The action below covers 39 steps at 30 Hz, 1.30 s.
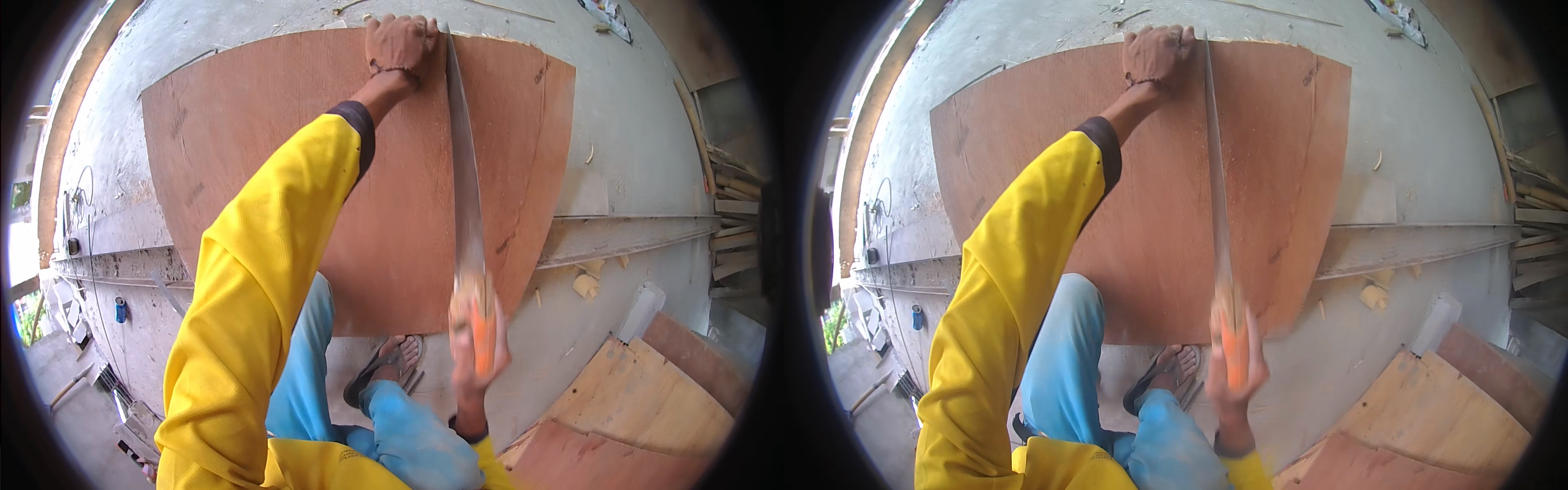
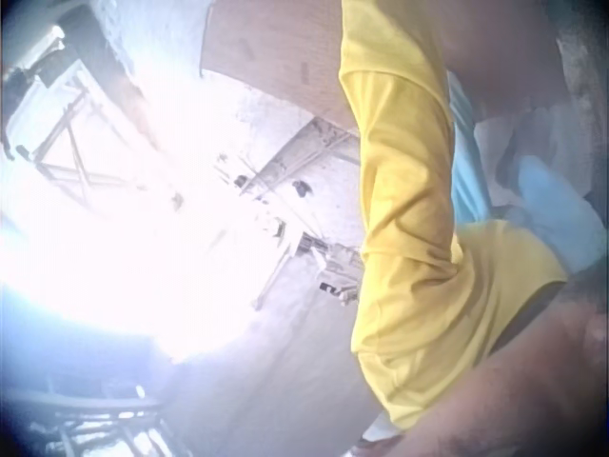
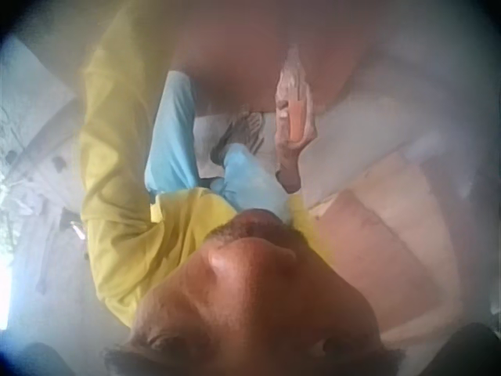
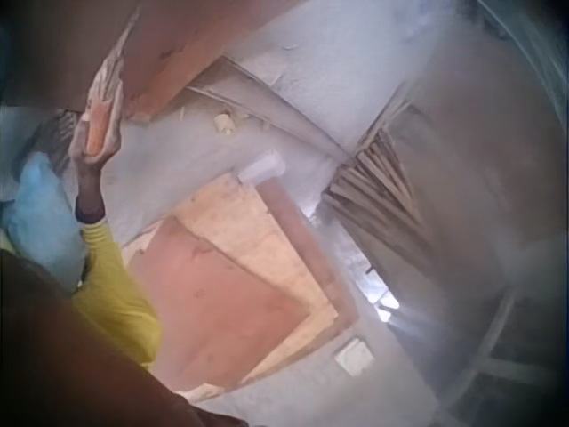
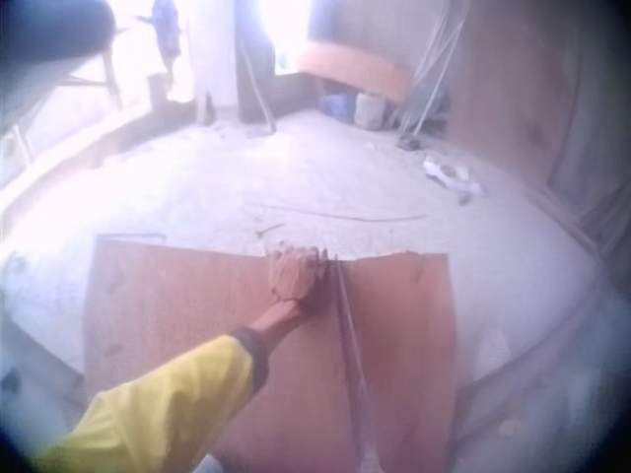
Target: The person measures and marks a large sheet of plywood with a square and pencil, then uses a hand saw to cut along the marked lines. They reposition the sheet and repeat the measuring and cutting process to create straight cuts.
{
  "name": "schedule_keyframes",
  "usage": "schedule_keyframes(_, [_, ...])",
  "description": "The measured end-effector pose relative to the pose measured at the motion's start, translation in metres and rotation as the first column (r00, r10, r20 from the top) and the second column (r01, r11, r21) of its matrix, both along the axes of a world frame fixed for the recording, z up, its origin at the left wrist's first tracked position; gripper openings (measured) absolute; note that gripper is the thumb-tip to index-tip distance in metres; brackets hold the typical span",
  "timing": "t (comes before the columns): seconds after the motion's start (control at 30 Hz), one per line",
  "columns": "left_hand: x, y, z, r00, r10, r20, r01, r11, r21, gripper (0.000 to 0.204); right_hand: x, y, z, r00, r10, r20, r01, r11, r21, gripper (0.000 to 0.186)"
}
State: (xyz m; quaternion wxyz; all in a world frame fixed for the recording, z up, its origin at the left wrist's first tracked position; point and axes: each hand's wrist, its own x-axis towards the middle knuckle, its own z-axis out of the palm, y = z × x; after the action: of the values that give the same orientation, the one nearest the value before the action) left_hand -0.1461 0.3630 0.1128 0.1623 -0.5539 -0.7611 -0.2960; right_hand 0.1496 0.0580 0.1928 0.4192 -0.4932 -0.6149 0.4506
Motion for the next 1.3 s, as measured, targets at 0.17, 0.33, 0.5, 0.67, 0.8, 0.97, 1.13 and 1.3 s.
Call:
schedule_keyframes(0.17, [-0.014, 0.008, 0.000, 1.000, 0.014, -0.024, -0.013, 1.000, 0.014, 0.043, -0.031, 0.060, -0.018, 1.000, 0.025, -0.013, -0.023, 0.989, 0.148, 0.053])
schedule_keyframes(0.33, [-0.020, 0.005, -0.009, 0.999, 0.026, -0.035, -0.027, 1.000, -0.015, 0.044, -0.073, 0.124, -0.033, 0.998, 0.039, -0.048, -0.033, 0.994, 0.108, 0.056])
schedule_keyframes(0.5, [-0.008, 0.007, -0.008, 1.000, -0.002, -0.009, 0.002, 1.000, 0.020, 0.044, 0.005, -0.009, 0.004, 0.999, 0.017, 0.051, -0.019, 0.999, 0.038, 0.060])
schedule_keyframes(0.67, [-0.010, 0.008, -0.004, 1.000, 0.005, -0.002, -0.005, 1.000, 0.008, 0.044, -0.030, 0.062, -0.033, 1.000, -0.011, 0.000, 0.010, 0.987, 0.159, 0.055])
schedule_keyframes(0.8, [-0.007, 0.001, 0.001, 0.999, 0.048, 0.020, -0.044, 0.987, -0.155, 0.038, -0.082, 0.133, -0.034, 1.000, 0.006, 0.010, -0.007, 0.996, 0.087, 0.058])
schedule_keyframes(0.97, [-0.019, 0.012, -0.006, 1.000, 0.007, -0.011, -0.007, 1.000, 0.013, 0.043, 0.004, -0.018, -0.018, 0.999, -0.022, -0.032, 0.019, 0.997, -0.073, 0.069])
schedule_keyframes(1.13, [-0.002, 0.026, -0.011, 1.000, -0.010, -0.011, 0.011, 0.999, 0.053, 0.042, -0.005, 0.007, -0.025, 0.994, -0.069, 0.082, 0.067, 0.997, 0.033, 0.060])
schedule_keyframes(1.3, [-0.019, 0.014, -0.015, 0.997, 0.056, -0.050, -0.059, 0.997, -0.054, 0.041, -0.062, 0.092, -0.047, 0.999, 0.006, 0.036, -0.011, 0.991, 0.132, 0.058])
